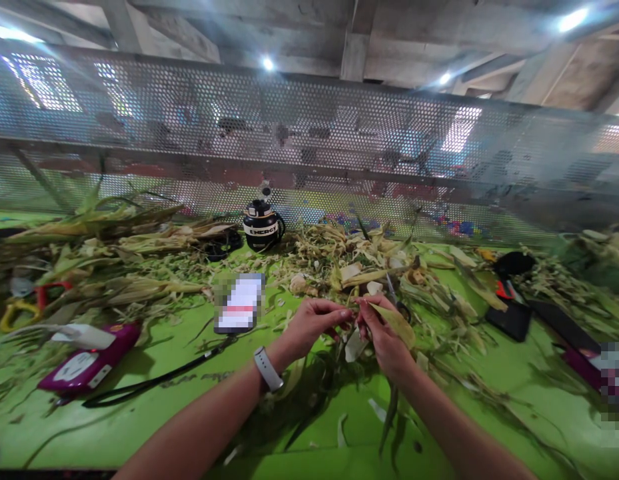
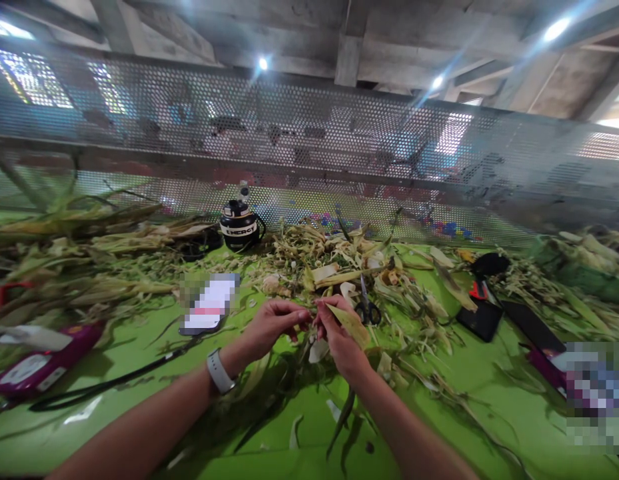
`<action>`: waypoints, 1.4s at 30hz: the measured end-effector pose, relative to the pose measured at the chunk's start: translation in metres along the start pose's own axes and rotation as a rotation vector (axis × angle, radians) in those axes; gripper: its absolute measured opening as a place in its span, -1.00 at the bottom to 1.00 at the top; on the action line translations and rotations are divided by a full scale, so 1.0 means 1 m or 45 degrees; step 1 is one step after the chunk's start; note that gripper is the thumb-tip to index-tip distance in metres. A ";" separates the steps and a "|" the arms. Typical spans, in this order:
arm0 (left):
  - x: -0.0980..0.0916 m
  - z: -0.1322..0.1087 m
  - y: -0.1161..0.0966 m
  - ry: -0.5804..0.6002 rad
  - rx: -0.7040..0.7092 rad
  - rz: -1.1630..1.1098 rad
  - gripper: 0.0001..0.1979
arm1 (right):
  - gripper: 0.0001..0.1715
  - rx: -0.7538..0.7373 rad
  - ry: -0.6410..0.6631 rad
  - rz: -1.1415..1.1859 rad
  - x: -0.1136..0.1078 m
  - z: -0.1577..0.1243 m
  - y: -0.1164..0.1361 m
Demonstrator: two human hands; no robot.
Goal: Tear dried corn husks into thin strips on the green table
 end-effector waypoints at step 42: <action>0.003 -0.001 0.001 -0.013 -0.026 0.028 -0.65 | -0.68 0.022 -0.129 -0.058 -0.001 0.000 -0.002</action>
Point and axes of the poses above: each hand's wrist, its own z-axis towards the middle knuckle, its own x-axis out of the palm, y = z × x, the point moved 3 cm from there along z, towards the middle knuckle, and after that the axes turned 4 degrees about -y, right-handed, at the moved point
